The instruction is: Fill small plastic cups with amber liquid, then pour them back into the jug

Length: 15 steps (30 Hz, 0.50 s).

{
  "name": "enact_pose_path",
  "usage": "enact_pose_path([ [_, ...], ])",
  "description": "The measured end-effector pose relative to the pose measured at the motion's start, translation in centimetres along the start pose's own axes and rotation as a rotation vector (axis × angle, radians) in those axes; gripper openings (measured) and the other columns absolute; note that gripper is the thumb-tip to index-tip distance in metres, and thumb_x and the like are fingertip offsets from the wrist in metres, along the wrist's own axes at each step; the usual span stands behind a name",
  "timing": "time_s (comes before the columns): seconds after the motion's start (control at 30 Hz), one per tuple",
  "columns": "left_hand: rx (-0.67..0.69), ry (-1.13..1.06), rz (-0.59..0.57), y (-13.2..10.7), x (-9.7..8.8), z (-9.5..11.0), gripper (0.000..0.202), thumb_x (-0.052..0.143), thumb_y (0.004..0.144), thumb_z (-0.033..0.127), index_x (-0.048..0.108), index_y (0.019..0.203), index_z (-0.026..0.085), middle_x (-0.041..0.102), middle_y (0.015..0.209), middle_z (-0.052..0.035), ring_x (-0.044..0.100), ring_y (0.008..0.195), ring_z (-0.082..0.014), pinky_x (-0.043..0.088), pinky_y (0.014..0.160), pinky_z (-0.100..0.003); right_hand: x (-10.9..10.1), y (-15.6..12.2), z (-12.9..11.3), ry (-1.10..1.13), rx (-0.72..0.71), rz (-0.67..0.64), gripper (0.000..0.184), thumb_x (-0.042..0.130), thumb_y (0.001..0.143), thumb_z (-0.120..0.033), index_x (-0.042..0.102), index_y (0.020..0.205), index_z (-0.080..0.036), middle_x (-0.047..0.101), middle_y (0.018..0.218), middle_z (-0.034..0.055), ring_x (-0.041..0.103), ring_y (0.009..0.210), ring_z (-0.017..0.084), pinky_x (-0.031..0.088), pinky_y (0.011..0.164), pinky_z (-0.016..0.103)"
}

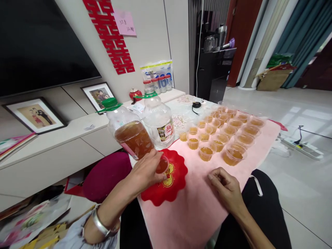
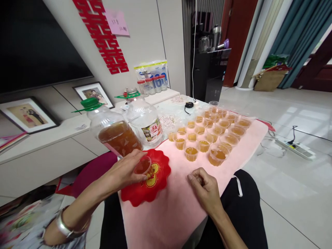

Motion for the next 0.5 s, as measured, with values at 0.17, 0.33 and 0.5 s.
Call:
enact_pose_path([
  [0.17,0.009,0.042,0.018,0.5,0.1,0.0,0.042,0.065,0.08,0.041,0.064,0.114,0.016,0.058,0.118,-0.0142,0.064,0.106,-0.0299,0.054,0.098,-0.047,0.0,0.0,0.2,0.009,-0.009,0.013,0.044,0.067,0.096,-0.059,0.062,0.076,-0.02,0.043,0.059,-0.0049,0.036,0.053,0.01,0.028,0.052,0.026],
  [0.33,0.042,0.065,0.073,0.4,-0.4,0.2,0.03,0.062,0.081,0.042,0.062,0.102,0.021,0.058,0.108,-0.0094,0.064,0.097,-0.0262,0.055,0.091,-0.043,0.0,0.0,0.0,0.021,-0.022,0.023,0.043,0.068,0.096,-0.058,0.062,0.076,-0.02,0.046,0.061,-0.004,0.039,0.054,0.01,0.03,0.052,0.026],
  [0.5,0.04,0.068,0.108,0.2,-1.6,0.9,0.036,0.06,0.081,0.038,0.064,0.11,0.018,0.057,0.107,-0.0095,0.064,0.097,-0.0273,0.055,0.092,-0.044,-0.1,-0.1,-0.2,0.044,-0.033,0.038,0.042,0.068,0.097,-0.056,0.062,0.076,-0.02,0.045,0.06,-0.0042,0.037,0.053,0.01,0.029,0.051,0.026],
])
Point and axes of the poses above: each hand's wrist, its own y-axis towards the middle knuckle, its own x-axis out of the palm, z = x × y, the point moved 10 cm from there along y, towards the middle knuckle
